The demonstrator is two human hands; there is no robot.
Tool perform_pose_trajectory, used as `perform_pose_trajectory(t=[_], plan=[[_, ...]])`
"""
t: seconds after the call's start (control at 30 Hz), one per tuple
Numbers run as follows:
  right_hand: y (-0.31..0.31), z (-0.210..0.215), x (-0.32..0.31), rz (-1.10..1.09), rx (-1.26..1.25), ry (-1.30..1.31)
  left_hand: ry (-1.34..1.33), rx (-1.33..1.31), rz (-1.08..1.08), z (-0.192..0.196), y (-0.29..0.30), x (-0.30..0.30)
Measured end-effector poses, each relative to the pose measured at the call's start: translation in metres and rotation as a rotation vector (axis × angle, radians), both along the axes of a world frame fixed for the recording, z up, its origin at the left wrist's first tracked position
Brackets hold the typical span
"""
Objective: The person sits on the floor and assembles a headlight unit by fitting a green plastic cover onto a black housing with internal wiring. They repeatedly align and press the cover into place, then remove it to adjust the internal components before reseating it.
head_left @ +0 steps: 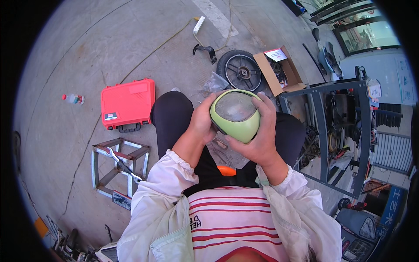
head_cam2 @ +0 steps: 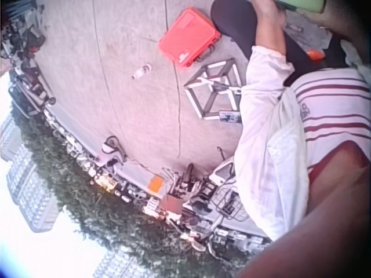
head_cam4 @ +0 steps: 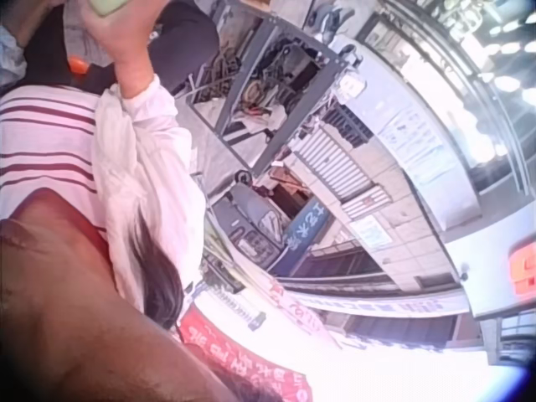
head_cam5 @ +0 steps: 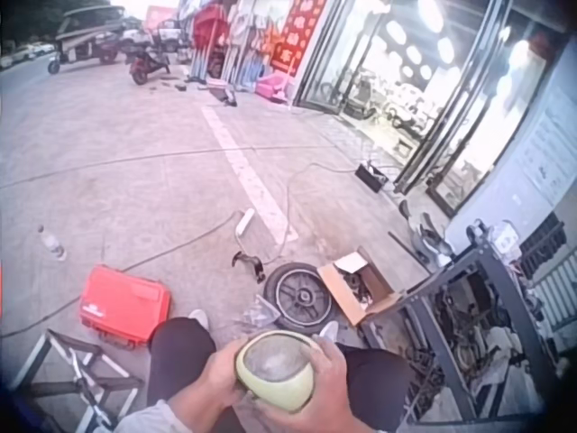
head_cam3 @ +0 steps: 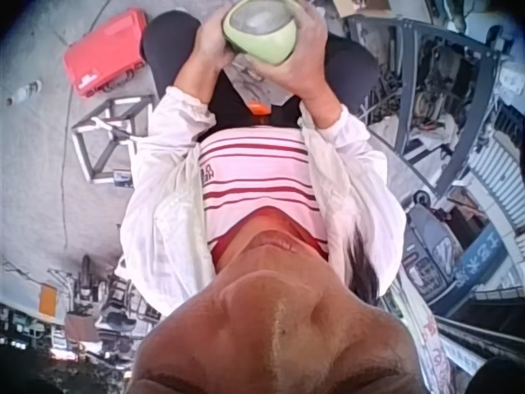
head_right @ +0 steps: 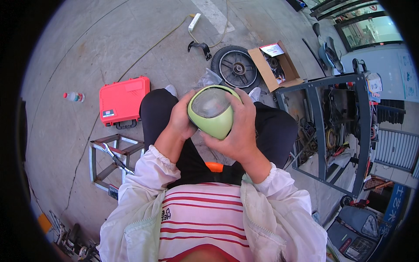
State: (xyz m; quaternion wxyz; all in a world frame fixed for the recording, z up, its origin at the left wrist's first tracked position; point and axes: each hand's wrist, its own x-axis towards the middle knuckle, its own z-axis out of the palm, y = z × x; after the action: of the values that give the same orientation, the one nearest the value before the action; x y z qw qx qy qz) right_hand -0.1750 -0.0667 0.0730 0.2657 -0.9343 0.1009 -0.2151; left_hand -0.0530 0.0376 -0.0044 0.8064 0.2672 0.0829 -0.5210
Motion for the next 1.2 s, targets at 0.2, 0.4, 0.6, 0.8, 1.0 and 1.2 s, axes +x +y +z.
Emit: perform_pose_trajectory(t=[0.2,0.4,0.6,0.8,1.0,1.2], plan=[[0.003,-0.003,0.0,-0.026,-0.033,-0.028,0.047,-0.021,-0.026,-0.002,-0.001,0.001],[-0.006,0.001,0.004,0.065,-0.073,-0.025,-0.041,-0.082,-0.11,0.005,0.01,0.004],[-0.018,0.007,-0.002,0.165,-0.077,0.016,-0.084,-0.1,-0.249,0.013,0.019,0.009],[-0.019,0.024,-0.002,0.192,-0.093,-0.012,-0.078,-0.141,-0.135,0.012,0.016,0.008],[-0.019,0.03,0.007,0.199,-0.108,0.022,-0.141,-0.143,-0.164,0.011,0.015,0.008],[-0.023,0.025,0.002,0.198,-0.127,0.077,-0.231,-0.171,-0.146,0.008,0.012,0.007]])
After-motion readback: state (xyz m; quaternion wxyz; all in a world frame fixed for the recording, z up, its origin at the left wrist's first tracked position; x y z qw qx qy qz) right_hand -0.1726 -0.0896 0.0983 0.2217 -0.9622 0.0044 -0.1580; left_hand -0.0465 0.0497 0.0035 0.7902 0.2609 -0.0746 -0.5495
